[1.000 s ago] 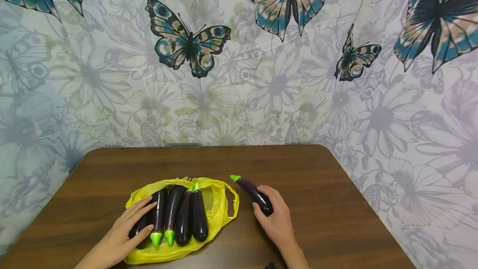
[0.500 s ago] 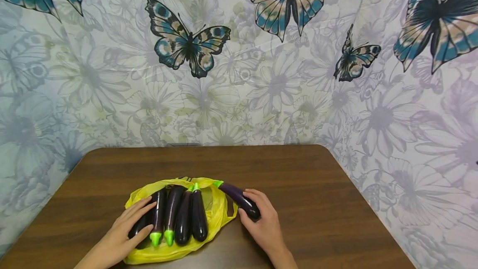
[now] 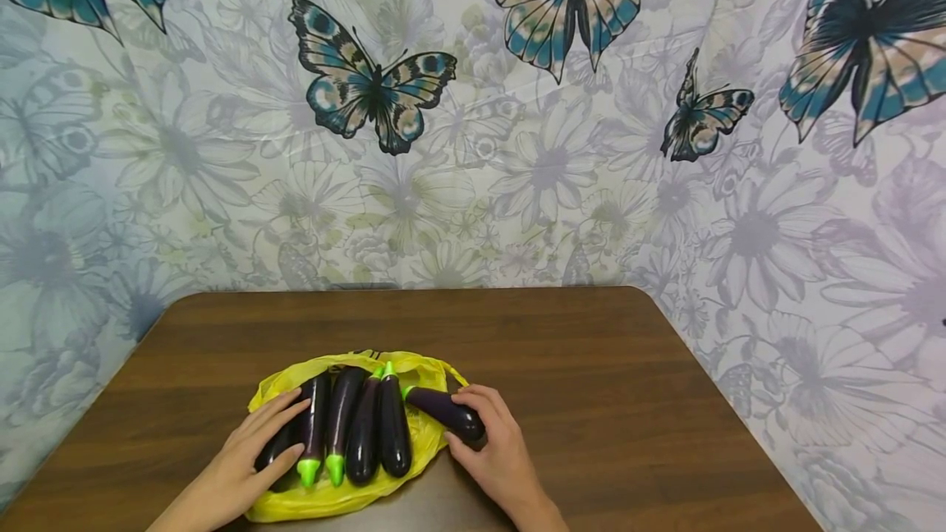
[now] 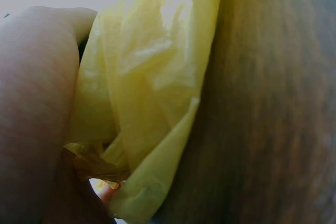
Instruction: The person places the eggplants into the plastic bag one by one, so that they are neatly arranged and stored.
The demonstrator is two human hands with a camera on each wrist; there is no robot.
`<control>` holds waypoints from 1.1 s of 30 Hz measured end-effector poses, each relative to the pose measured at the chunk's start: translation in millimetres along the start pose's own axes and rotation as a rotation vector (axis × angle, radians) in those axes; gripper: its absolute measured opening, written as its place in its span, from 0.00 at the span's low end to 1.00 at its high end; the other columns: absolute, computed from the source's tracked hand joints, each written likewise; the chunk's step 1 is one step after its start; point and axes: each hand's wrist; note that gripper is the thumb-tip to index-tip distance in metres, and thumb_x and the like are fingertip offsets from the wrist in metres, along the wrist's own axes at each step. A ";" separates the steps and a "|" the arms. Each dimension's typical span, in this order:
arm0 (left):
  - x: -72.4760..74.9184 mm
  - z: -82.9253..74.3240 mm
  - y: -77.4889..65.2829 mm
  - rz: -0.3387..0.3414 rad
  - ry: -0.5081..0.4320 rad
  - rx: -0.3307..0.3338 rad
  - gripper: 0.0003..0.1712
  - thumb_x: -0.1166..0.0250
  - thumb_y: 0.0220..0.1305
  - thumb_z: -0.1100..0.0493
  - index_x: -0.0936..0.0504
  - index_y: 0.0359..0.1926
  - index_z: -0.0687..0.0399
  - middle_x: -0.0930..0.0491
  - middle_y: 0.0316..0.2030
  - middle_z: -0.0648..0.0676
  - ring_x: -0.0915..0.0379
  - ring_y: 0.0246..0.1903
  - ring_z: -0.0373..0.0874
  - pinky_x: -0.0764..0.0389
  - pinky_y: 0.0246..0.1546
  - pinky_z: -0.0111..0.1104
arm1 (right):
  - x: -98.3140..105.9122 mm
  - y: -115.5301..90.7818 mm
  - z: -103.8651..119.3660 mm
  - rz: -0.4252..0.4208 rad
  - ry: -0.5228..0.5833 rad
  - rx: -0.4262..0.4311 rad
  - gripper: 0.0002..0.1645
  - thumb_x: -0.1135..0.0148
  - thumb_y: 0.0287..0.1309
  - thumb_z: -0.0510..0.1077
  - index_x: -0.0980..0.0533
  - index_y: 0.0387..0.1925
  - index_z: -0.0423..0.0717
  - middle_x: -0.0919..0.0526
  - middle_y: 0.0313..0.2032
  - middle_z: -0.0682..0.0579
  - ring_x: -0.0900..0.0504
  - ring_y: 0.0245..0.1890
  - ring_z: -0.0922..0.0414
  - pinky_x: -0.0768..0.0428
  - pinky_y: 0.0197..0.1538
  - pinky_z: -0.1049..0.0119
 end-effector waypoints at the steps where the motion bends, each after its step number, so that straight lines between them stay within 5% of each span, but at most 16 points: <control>1: 0.0 0.1 0.0 0.001 0.000 0.000 0.33 0.33 0.71 0.49 0.28 0.74 0.46 0.35 0.75 0.59 0.41 0.72 0.65 0.37 0.56 0.74 | -0.9 -0.1 0.7 0.010 0.006 0.001 0.34 0.19 0.48 0.35 0.21 0.57 0.51 0.20 0.56 0.50 0.18 0.54 0.55 0.25 0.60 0.79; 15: -0.7 1.8 -0.4 0.000 -0.001 0.002 0.33 0.33 0.71 0.49 0.28 0.73 0.46 0.34 0.75 0.59 0.41 0.72 0.65 0.37 0.56 0.74 | -10.2 -2.9 12.6 0.164 0.086 0.134 0.34 0.19 0.52 0.39 0.22 0.60 0.51 0.20 0.59 0.50 0.18 0.58 0.53 0.24 0.64 0.73; 25: -1.5 0.2 0.3 0.001 0.002 -0.003 0.33 0.33 0.72 0.48 0.28 0.74 0.45 0.35 0.75 0.59 0.41 0.72 0.66 0.37 0.56 0.74 | -11.4 6.4 11.8 -0.138 0.123 0.331 0.23 0.23 0.56 0.37 0.20 0.51 0.33 0.17 0.52 0.37 0.18 0.61 0.47 0.26 0.67 0.70; 33: -1.2 0.0 -1.0 0.001 0.006 0.002 0.33 0.33 0.72 0.48 0.28 0.74 0.46 0.34 0.75 0.60 0.41 0.72 0.66 0.37 0.56 0.74 | -22.5 14.1 6.7 -0.187 0.115 0.333 0.24 0.23 0.58 0.40 0.21 0.52 0.31 0.17 0.52 0.36 0.19 0.62 0.45 0.26 0.67 0.69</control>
Point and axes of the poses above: each hand's wrist, its own y-axis towards the middle knuckle, its own x-axis out of the back of the hand, z = x × y
